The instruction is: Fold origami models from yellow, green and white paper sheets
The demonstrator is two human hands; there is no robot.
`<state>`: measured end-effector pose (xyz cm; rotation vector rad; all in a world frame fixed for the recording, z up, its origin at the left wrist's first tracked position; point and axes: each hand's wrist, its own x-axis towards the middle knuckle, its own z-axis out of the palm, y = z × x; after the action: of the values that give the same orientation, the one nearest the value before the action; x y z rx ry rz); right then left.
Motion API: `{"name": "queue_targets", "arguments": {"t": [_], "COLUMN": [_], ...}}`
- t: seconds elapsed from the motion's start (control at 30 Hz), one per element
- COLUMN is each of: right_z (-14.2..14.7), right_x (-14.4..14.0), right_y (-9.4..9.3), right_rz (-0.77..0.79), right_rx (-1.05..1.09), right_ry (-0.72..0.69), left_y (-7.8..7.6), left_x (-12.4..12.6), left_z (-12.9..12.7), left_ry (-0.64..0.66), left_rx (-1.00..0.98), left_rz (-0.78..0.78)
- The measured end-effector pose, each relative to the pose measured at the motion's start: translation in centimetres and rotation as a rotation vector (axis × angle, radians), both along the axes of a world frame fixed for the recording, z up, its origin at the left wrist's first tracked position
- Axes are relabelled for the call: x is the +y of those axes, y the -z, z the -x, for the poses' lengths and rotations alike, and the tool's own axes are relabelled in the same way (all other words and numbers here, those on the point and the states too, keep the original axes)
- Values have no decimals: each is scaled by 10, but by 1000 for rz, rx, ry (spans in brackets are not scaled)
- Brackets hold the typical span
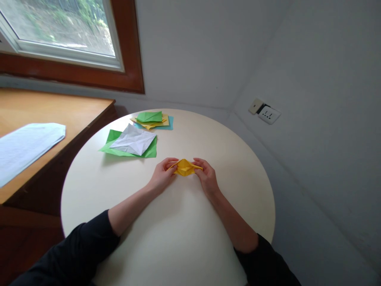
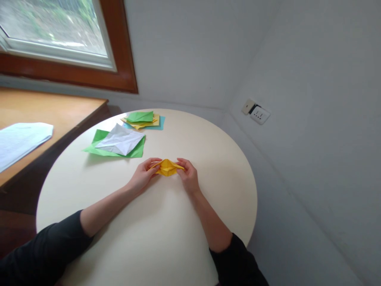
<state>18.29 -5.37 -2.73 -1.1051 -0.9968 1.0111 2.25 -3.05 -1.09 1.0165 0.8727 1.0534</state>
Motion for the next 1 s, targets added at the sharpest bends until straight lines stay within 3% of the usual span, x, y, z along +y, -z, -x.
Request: {"name": "queue_targets", "arguments": {"t": [0.23, 0.43, 1.0], "right_z": [2, 1, 4], "right_x": [2, 4, 2], "right_y": [0, 1, 0], "right_rz": [56, 77, 69], "right_rx": [118, 154, -6], "right_ry": [27, 49, 42], "left_y": [1, 1, 1], "left_x": [2, 0, -1], "left_z": [2, 1, -2], "left_ry": [-7, 36, -19], "left_rx": [-58, -36, 11], "left_rz": [9, -74, -128]}}
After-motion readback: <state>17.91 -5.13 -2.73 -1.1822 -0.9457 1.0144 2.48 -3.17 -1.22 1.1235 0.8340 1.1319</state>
